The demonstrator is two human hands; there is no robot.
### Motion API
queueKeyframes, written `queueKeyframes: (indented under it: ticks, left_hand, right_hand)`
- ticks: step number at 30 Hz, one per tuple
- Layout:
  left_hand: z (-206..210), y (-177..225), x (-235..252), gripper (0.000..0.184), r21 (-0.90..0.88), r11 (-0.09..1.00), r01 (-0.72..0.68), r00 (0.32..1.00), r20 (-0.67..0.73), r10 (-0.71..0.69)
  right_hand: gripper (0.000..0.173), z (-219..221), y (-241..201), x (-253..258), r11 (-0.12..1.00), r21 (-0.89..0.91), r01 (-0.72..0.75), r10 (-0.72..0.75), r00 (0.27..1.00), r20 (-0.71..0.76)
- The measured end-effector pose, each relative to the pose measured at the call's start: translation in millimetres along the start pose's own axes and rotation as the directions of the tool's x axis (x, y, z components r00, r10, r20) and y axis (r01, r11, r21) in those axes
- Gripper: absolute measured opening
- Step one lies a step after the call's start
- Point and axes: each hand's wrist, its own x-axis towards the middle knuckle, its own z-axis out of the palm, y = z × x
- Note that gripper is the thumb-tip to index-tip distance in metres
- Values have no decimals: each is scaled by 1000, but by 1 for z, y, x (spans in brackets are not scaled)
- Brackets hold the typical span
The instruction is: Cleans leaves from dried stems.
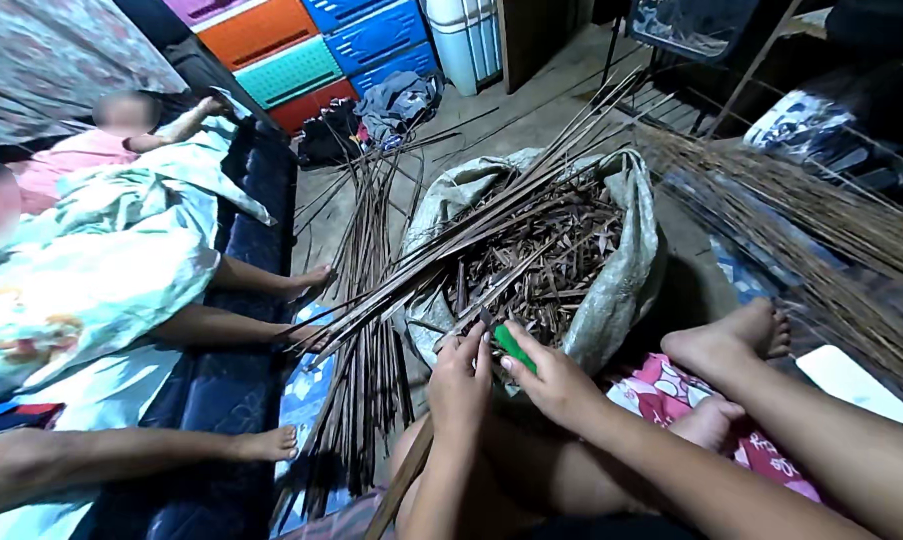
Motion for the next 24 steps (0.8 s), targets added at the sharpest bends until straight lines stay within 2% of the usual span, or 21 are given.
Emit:
queueKeyframes:
  ticks: [3,7,9,12,15,20,24]
  left_hand:
    - [-4,-10,-2,34,-37,997,-70,990,119,74]
    - [-18,-36,-17,52,0,992,-127,960,252,123]
    - [-26,-52,-31,50,34,989,-141,968,215,130]
    - [-38,-72,-53,44,117,985,-128,987,113,115]
    - [-53,-80,-69,43,155,985,-80,995,70,70]
    - [-70,-78,-81,45,148,989,-4,996,94,-10]
    - [-74,-71,-85,46,141,990,20,995,91,-33]
  right_hand:
    - [62,-3,3,2,992,115,-57,54,998,33]
    - [65,-12,8,10,885,446,-131,83,989,125]
    - [68,-19,11,14,841,520,-149,52,979,196]
    - [70,-24,11,17,804,576,-149,19,974,225]
    - [66,-22,5,19,788,596,-156,-23,959,282]
    - [60,-14,-5,24,733,660,-163,-83,942,325]
    - [58,-9,-15,27,771,620,-142,-41,962,271]
